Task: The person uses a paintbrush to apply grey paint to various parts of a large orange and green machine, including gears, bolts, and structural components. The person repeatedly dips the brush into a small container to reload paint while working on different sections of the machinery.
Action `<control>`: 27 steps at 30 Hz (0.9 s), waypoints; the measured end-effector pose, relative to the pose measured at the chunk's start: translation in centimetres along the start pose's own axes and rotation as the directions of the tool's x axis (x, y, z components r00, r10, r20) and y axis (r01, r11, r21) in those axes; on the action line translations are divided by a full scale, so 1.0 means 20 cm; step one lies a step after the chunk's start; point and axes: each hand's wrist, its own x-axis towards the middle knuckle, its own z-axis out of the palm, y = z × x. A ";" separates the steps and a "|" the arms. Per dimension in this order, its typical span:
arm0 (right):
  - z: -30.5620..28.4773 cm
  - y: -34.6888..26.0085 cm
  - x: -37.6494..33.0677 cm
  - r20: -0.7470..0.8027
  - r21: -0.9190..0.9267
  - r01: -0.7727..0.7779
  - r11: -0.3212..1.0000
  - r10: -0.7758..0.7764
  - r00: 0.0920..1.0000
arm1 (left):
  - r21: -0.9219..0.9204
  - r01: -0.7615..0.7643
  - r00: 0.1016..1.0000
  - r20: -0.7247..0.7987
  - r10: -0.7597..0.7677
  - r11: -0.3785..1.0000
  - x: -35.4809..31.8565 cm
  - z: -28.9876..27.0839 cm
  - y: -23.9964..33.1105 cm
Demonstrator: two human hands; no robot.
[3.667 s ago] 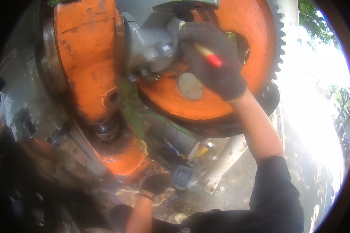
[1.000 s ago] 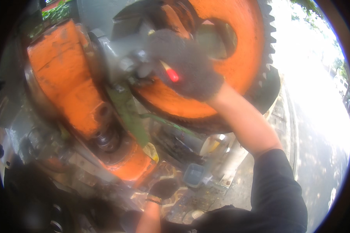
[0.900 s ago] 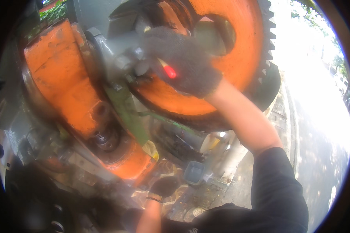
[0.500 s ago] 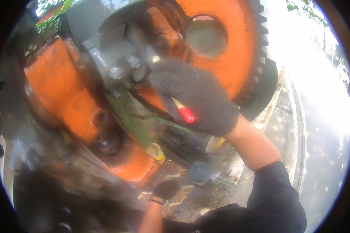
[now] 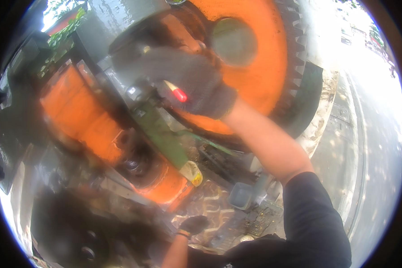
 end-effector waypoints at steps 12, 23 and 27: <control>-0.07 -0.14 -0.05 0.101 -0.082 -0.124 0.989 0.132 0.986 | 0.201 -0.080 0.983 -0.148 0.111 0.976 -0.12 0.00 0.03; -0.18 -0.42 -0.45 0.249 -0.017 -0.324 0.946 0.318 0.915 | 0.022 0.088 0.993 -0.082 -0.086 0.996 -0.17 -0.02 0.03; -0.11 -0.41 -0.46 0.106 0.007 -0.294 0.956 0.292 0.951 | 0.147 0.048 0.997 0.049 -0.055 0.988 -0.17 -0.03 0.01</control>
